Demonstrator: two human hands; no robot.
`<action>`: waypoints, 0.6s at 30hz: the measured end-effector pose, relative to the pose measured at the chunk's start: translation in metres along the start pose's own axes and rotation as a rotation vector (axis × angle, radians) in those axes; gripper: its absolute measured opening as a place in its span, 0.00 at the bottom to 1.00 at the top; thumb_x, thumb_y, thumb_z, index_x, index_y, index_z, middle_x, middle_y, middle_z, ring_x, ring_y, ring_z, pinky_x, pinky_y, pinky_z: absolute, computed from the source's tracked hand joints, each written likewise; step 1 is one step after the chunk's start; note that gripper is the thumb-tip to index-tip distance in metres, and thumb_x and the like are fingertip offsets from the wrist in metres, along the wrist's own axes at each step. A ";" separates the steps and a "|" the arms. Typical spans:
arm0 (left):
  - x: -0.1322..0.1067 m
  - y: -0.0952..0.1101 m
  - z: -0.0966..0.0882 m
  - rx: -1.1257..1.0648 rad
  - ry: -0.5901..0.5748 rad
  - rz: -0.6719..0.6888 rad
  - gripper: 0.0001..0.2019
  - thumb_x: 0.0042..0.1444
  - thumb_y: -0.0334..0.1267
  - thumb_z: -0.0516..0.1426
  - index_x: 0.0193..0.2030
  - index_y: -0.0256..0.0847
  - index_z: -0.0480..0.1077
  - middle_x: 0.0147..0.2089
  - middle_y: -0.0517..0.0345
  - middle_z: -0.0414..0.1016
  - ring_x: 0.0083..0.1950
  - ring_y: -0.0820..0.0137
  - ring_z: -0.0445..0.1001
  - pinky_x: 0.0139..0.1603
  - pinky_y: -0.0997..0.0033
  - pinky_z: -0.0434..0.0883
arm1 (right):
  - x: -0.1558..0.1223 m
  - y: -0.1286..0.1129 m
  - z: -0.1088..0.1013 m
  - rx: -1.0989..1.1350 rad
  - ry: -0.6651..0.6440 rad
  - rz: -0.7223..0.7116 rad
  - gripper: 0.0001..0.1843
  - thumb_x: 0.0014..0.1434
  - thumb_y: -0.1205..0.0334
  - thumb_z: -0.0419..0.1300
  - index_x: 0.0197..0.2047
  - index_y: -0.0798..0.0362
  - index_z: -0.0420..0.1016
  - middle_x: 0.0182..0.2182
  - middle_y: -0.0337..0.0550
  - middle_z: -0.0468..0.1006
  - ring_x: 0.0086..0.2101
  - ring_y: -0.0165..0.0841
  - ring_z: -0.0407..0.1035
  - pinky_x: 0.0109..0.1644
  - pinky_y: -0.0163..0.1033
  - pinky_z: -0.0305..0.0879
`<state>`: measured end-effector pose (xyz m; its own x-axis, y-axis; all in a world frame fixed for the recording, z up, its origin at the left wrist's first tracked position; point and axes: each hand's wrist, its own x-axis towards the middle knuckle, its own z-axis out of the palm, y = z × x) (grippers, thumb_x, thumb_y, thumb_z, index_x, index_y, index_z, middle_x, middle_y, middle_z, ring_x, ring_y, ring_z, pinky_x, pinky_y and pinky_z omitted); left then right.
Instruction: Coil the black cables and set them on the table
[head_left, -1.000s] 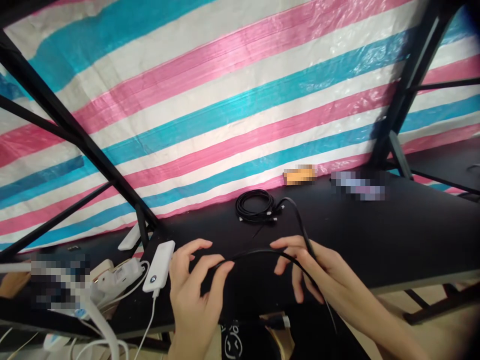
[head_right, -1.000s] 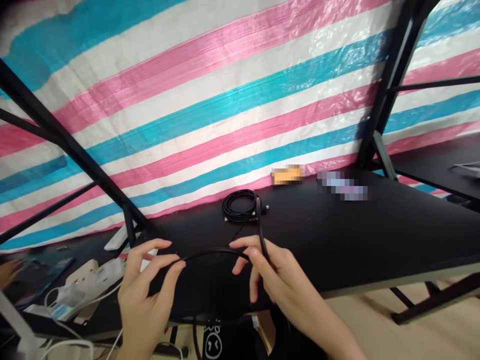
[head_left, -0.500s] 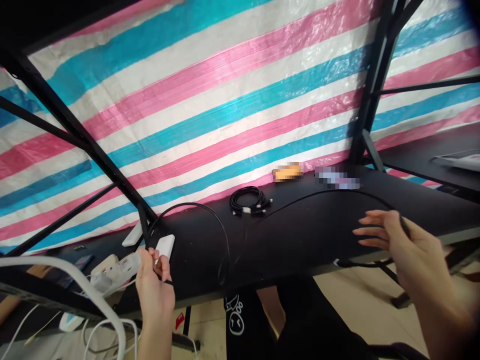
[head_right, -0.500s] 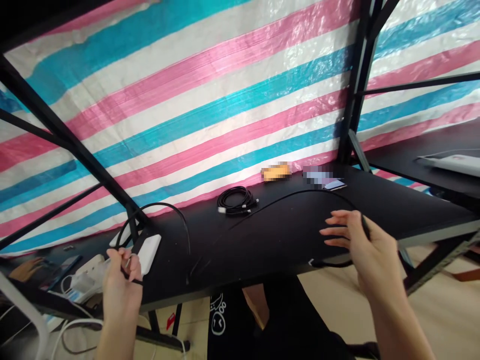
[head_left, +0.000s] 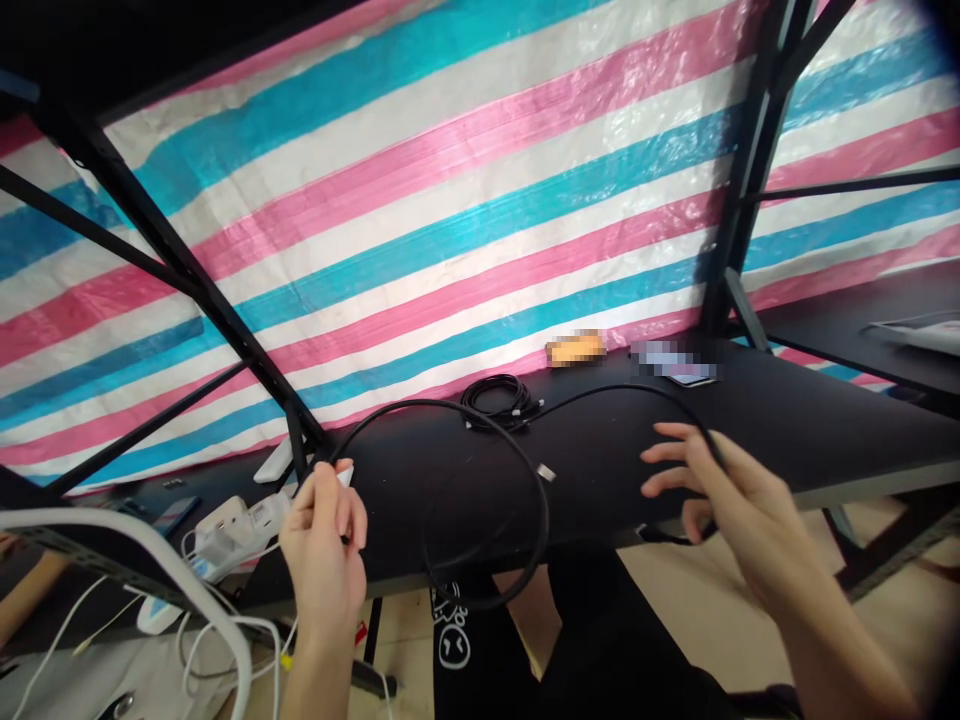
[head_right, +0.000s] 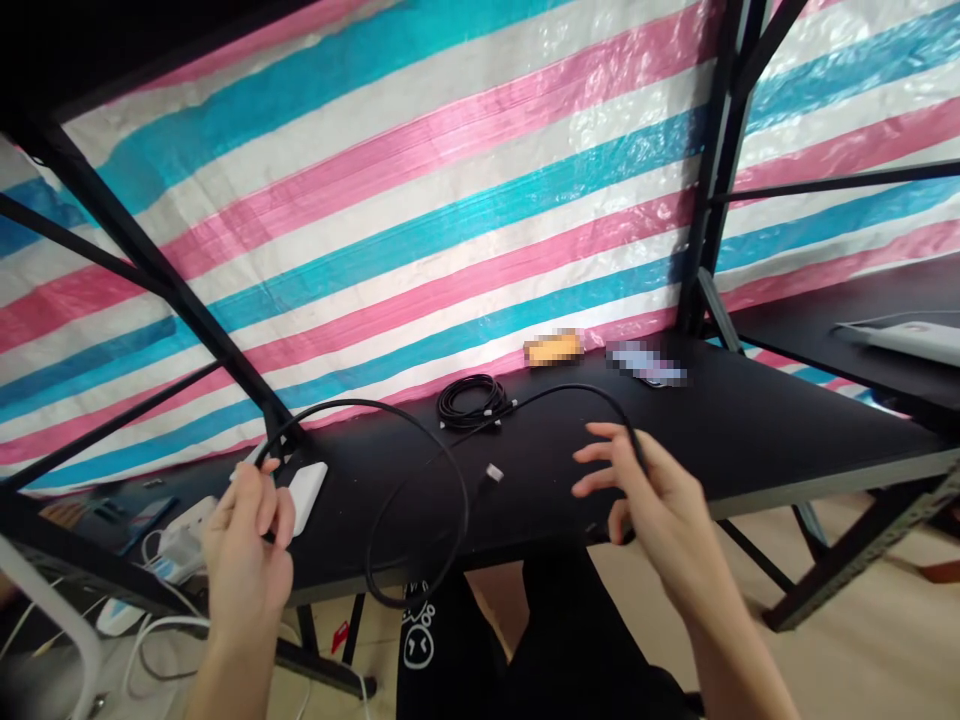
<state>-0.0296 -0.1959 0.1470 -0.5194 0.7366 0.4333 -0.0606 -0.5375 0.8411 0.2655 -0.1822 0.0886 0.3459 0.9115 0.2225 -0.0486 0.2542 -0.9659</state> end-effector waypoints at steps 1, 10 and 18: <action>-0.002 0.001 0.004 -0.002 -0.034 -0.021 0.13 0.54 0.43 0.59 0.29 0.32 0.69 0.16 0.70 0.48 0.15 0.85 0.49 0.14 0.87 0.51 | -0.003 -0.001 0.009 0.013 -0.082 0.015 0.21 0.56 0.45 0.53 0.46 0.52 0.67 0.35 0.46 0.72 0.18 0.25 0.63 0.10 0.26 0.49; -0.007 -0.014 0.026 -0.107 -0.150 -0.172 0.15 0.58 0.45 0.55 0.45 0.36 0.70 0.16 0.71 0.47 0.14 0.83 0.47 0.12 0.87 0.49 | -0.015 -0.007 0.072 0.009 -0.529 0.079 0.21 0.57 0.49 0.54 0.45 0.58 0.67 0.29 0.45 0.74 0.15 0.19 0.49 0.15 0.28 0.45; 0.022 -0.045 -0.019 0.394 -0.363 -0.145 0.15 0.50 0.47 0.59 0.37 0.38 0.74 0.14 0.65 0.60 0.12 0.79 0.51 0.10 0.81 0.52 | 0.014 0.000 0.068 0.256 -0.010 0.061 0.14 0.57 0.49 0.54 0.35 0.53 0.66 0.13 0.28 0.45 0.14 0.23 0.39 0.16 0.31 0.39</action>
<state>-0.0544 -0.1632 0.1131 -0.1984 0.9233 0.3290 0.2495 -0.2770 0.9279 0.2067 -0.1469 0.1005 0.3254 0.9307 0.1672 -0.3051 0.2707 -0.9130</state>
